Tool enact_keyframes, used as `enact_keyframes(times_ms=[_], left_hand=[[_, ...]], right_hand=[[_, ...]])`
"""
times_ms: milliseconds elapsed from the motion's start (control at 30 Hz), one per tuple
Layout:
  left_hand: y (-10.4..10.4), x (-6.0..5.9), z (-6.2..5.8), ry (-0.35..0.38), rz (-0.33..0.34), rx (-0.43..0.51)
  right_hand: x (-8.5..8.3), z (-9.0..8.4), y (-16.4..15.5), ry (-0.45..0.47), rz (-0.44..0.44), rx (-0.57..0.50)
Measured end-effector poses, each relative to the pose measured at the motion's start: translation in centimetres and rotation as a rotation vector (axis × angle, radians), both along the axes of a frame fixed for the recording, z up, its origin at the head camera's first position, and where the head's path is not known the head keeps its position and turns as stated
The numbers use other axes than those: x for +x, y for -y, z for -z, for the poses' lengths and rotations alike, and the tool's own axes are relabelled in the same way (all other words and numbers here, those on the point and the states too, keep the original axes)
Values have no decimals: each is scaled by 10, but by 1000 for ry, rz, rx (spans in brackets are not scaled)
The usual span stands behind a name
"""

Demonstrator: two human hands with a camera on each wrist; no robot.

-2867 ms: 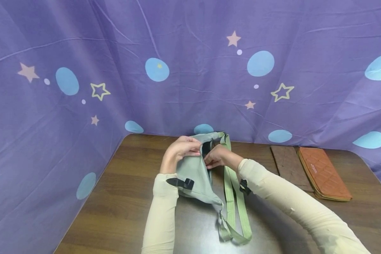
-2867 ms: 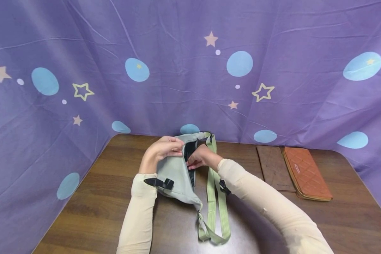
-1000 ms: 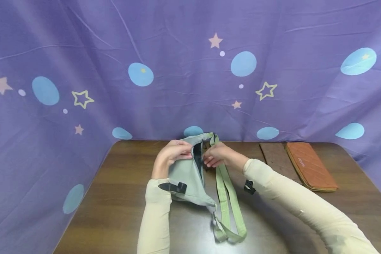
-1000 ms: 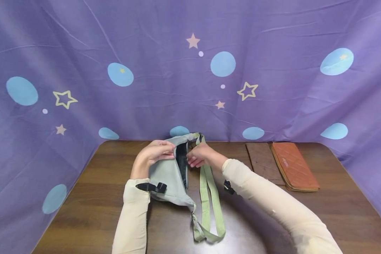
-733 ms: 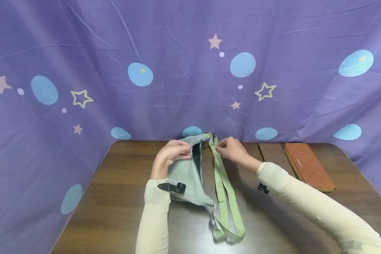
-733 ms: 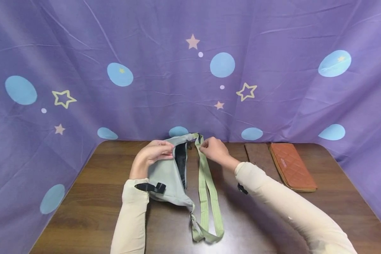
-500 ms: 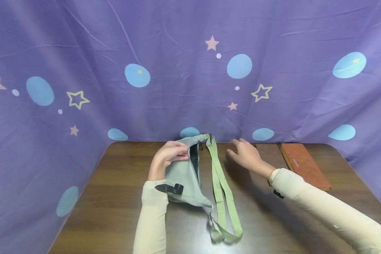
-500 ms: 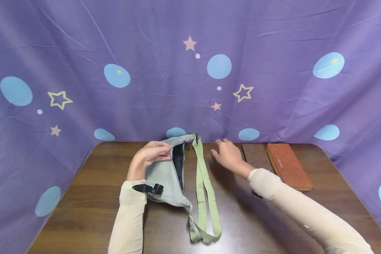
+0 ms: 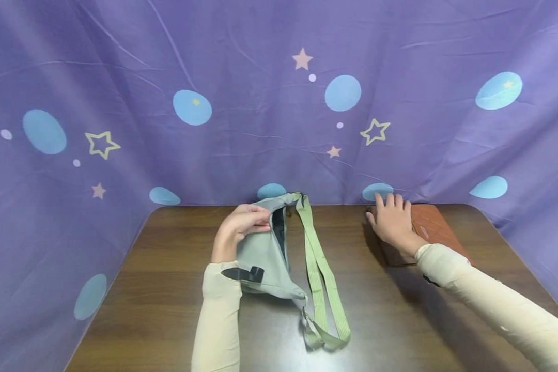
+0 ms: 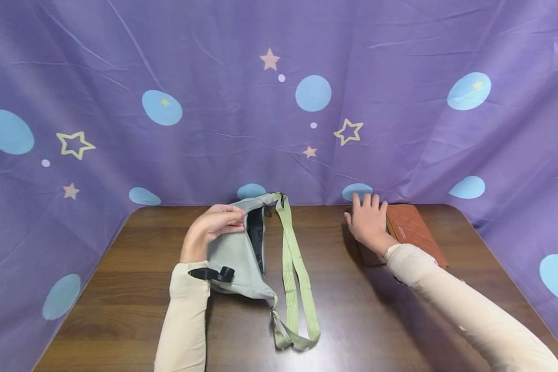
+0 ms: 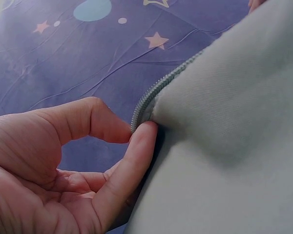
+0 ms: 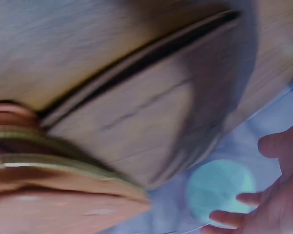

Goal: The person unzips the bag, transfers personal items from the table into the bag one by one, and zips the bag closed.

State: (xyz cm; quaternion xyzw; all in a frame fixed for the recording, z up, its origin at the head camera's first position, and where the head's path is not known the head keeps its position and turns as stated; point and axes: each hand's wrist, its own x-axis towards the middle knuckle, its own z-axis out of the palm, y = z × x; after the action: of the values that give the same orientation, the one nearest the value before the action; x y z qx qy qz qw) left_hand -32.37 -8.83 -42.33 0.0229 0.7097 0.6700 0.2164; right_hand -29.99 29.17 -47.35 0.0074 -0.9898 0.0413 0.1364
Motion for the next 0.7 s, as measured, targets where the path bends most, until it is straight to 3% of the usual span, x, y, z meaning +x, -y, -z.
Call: enact_keyframes(times_ms=[267,700], left_hand=[[0,-1,1,-7,13,20],[-1,-3,3,5,11,9]], right_hand=[[-5,9,-47,127,130,-93],[0,9,-94,234,178,-206]])
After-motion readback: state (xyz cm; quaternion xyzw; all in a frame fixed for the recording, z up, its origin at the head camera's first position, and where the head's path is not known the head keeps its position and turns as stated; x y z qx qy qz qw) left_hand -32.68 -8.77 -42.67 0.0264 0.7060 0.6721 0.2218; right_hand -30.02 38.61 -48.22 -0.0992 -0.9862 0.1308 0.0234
